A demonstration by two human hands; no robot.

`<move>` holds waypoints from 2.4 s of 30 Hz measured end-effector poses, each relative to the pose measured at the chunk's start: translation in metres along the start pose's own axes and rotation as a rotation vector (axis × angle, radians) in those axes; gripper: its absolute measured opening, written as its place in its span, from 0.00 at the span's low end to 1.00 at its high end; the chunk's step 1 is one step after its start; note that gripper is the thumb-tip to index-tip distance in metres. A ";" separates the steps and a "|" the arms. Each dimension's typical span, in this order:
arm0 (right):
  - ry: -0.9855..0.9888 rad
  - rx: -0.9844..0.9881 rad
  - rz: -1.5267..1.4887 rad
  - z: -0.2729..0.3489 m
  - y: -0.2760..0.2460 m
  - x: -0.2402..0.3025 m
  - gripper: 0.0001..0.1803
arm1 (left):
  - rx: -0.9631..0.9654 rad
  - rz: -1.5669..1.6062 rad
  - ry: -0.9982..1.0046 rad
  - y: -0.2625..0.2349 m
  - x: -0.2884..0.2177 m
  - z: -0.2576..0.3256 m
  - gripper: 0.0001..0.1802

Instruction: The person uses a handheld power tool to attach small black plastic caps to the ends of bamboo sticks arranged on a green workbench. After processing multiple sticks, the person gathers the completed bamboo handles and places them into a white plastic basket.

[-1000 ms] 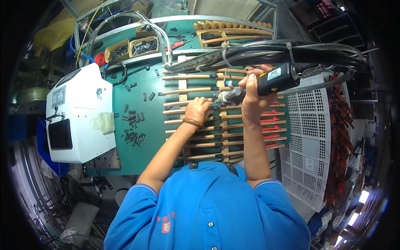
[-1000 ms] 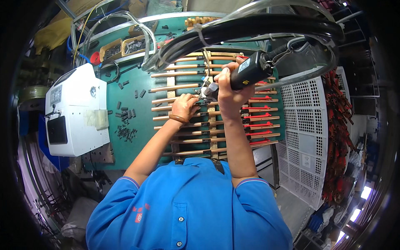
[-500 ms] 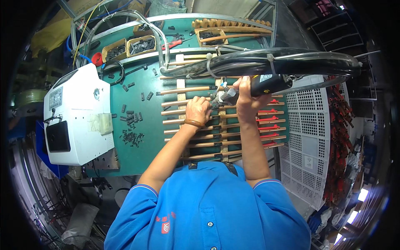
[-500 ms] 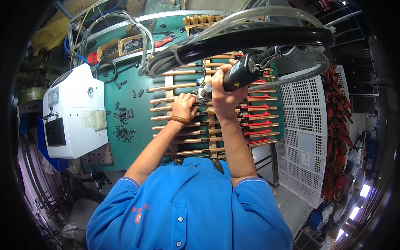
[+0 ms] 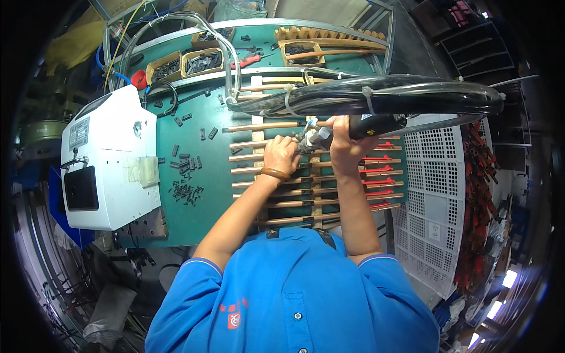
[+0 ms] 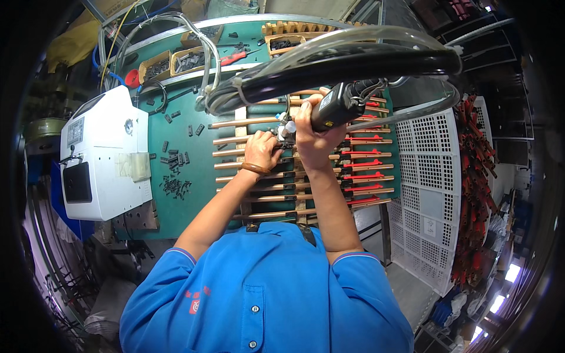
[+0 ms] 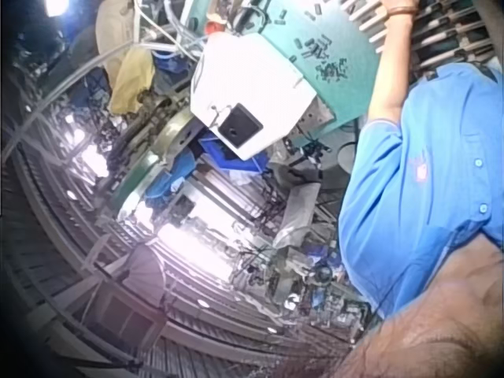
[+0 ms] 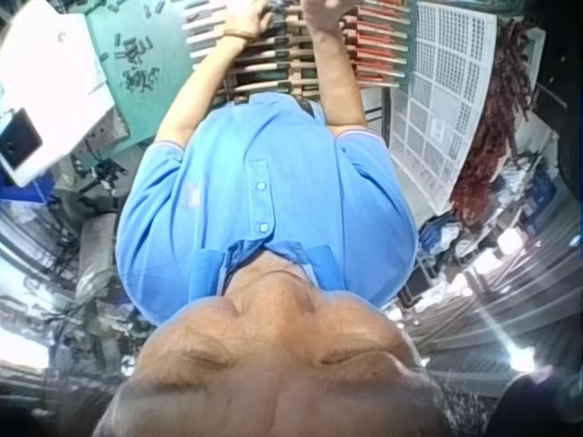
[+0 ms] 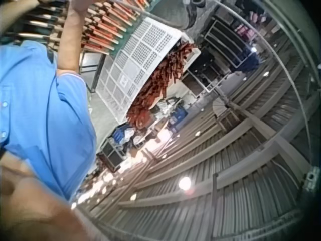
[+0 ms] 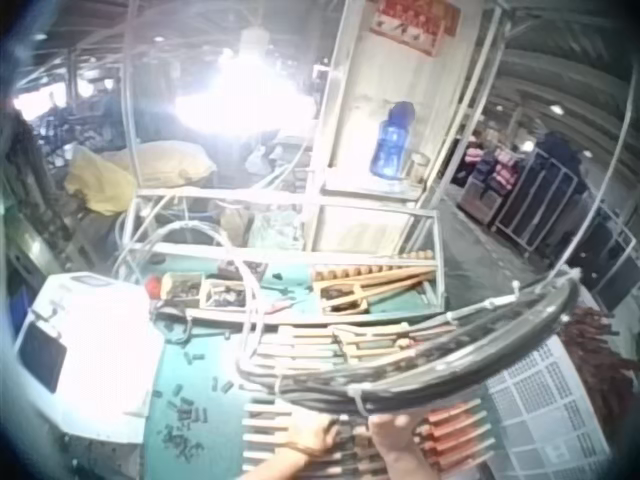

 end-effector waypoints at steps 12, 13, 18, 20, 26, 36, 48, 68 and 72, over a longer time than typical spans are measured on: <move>-0.055 0.024 0.076 0.001 0.010 0.012 0.21 | -0.037 -0.018 0.029 0.004 0.005 0.003 0.10; -0.038 0.005 0.032 0.002 0.008 0.009 0.21 | -0.045 -0.011 0.036 0.003 0.004 0.003 0.10; -0.002 -0.016 -0.079 0.004 0.008 0.006 0.21 | -0.047 0.067 -0.028 0.004 0.011 0.005 0.11; -0.002 -0.012 -0.092 0.005 0.007 0.005 0.21 | -0.026 0.082 -0.061 0.006 0.014 0.005 0.12; -0.015 -0.042 -0.041 0.007 0.001 0.005 0.20 | -0.093 0.097 -0.025 -0.002 0.007 0.005 0.09; 0.057 -0.053 -0.035 0.004 0.008 0.000 0.24 | -0.095 0.091 -0.018 -0.001 0.005 0.006 0.10; -0.177 -0.003 0.005 0.012 0.011 0.027 0.17 | -0.075 0.086 0.120 -0.022 0.034 0.020 0.10; -0.071 -0.032 0.061 0.021 0.012 0.004 0.09 | -0.033 0.138 0.132 -0.019 0.036 0.017 0.08; -0.353 0.005 0.130 0.043 -0.005 0.019 0.14 | -0.104 0.092 0.143 -0.015 0.041 0.021 0.08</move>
Point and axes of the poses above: each hand's wrist, its own z-axis away from the middle knuckle, its own y-axis out of the palm, x = y × z, the point moved 9 cm from there along -z, towards the middle knuckle, and after that the axes turned 11 degrees about -y, right-handed, at the moved point
